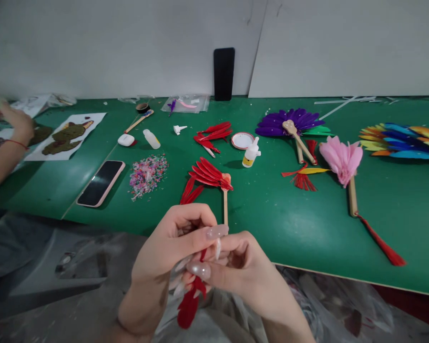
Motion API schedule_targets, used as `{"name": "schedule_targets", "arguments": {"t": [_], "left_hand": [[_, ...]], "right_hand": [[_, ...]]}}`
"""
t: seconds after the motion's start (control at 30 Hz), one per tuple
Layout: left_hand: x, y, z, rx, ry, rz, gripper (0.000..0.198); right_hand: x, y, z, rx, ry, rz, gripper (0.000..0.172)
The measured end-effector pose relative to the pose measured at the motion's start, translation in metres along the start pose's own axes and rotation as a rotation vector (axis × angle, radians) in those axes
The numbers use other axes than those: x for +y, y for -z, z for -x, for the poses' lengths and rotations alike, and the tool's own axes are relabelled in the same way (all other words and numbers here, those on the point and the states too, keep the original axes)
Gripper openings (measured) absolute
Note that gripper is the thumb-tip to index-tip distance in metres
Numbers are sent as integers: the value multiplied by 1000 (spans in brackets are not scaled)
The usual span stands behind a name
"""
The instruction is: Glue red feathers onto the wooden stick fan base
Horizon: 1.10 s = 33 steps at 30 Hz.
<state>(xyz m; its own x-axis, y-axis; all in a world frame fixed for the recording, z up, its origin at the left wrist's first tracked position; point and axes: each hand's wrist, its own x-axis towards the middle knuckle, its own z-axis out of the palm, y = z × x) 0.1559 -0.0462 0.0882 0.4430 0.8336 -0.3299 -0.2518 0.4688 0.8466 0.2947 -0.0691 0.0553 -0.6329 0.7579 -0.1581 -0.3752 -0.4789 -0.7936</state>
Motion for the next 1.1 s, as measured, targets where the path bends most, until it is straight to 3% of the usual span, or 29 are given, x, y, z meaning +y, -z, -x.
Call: {"name": "schedule_targets", "arguments": {"t": [0.17, 0.37, 0.6, 0.9, 1.1], "left_hand": [[5, 4, -1, -73, 51, -52, 27], [-1, 1, -1, 20, 11, -35, 32], [-2, 3, -3, 2, 10, -58, 30], [-2, -2, -2, 40, 2, -30, 34], [-3, 2, -7, -31, -12, 13, 30]], "right_hand": [[-2, 0, 0, 17, -2, 55, 14], [-1, 2, 1, 6, 13, 55, 14], [0, 2, 2, 15, -15, -44, 19], [-1, 2, 0, 6, -19, -47, 14], [-1, 7, 3, 20, -47, -57, 9]]}}
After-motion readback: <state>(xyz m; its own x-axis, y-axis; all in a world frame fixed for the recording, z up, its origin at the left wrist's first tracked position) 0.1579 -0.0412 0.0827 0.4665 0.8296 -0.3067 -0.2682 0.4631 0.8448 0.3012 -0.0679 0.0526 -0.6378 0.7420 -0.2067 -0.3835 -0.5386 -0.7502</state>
